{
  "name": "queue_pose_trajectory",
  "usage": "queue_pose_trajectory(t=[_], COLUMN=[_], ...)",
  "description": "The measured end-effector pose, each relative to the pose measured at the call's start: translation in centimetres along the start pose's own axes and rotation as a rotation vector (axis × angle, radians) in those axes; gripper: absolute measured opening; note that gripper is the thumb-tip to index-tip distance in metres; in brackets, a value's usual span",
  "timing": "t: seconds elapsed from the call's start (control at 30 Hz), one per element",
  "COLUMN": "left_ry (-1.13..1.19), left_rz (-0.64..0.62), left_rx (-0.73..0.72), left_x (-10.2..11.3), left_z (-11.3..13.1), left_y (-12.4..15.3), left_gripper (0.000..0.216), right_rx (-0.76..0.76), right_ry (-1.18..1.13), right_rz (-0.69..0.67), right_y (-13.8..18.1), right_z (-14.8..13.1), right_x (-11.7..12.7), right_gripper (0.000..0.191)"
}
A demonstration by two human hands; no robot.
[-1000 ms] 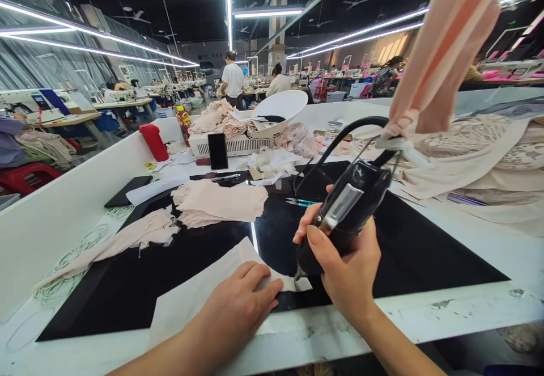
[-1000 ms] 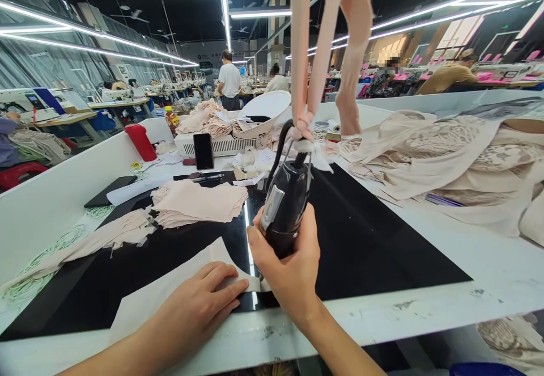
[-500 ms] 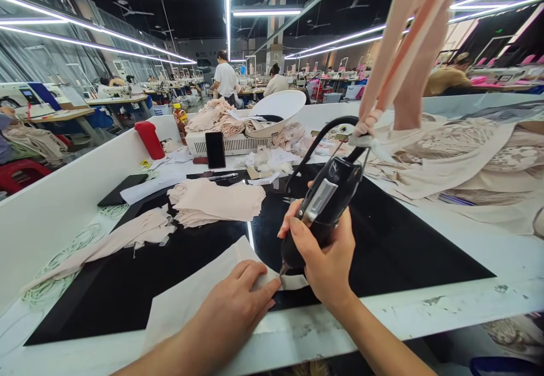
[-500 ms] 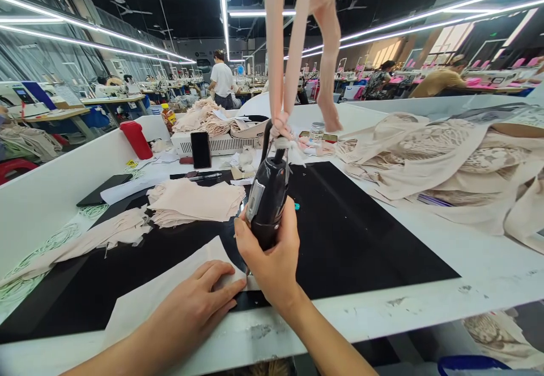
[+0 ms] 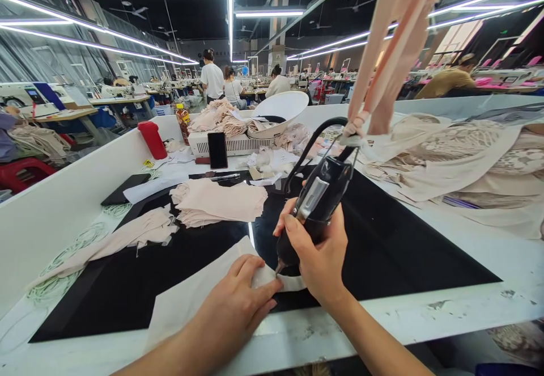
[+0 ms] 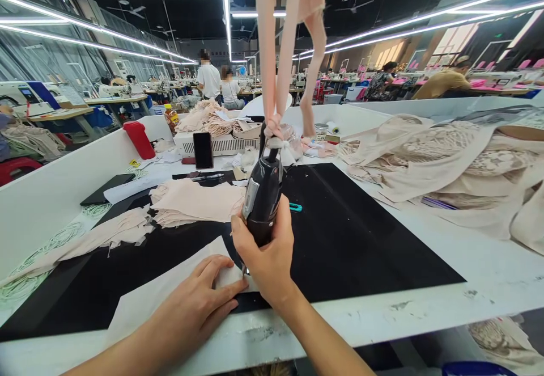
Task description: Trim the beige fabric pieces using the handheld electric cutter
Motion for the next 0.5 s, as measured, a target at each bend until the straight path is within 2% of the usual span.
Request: queue_pose_trajectory(t=[0.13,0.5], left_ry=[-0.013,0.030], left_rz=[0.020,0.047], left_rx=[0.008,0.015], left_x=[0.18,-0.10], left_z=[0.04,-0.25], left_y=[-0.01,0.13], left_gripper=[0.029,0.034], right_rx=[0.026,0.013], right_ry=[-0.084,-0.046], right_rz=[-0.009,0.001], right_y=[-0.18,-0.61], right_z=[-0.12,0.11], right_x=[-0.42,-1.01], right_gripper=[0.024,0.025])
Point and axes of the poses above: each hand's wrist, its own y-axis away from the middle knuckle, its own x-axis out of the back of the hand, z = x × y, the point moved 7 cm from there along -y, towards the middle knuckle, and after that the axes turned 10 degrees about y, right-handed, at the moved point
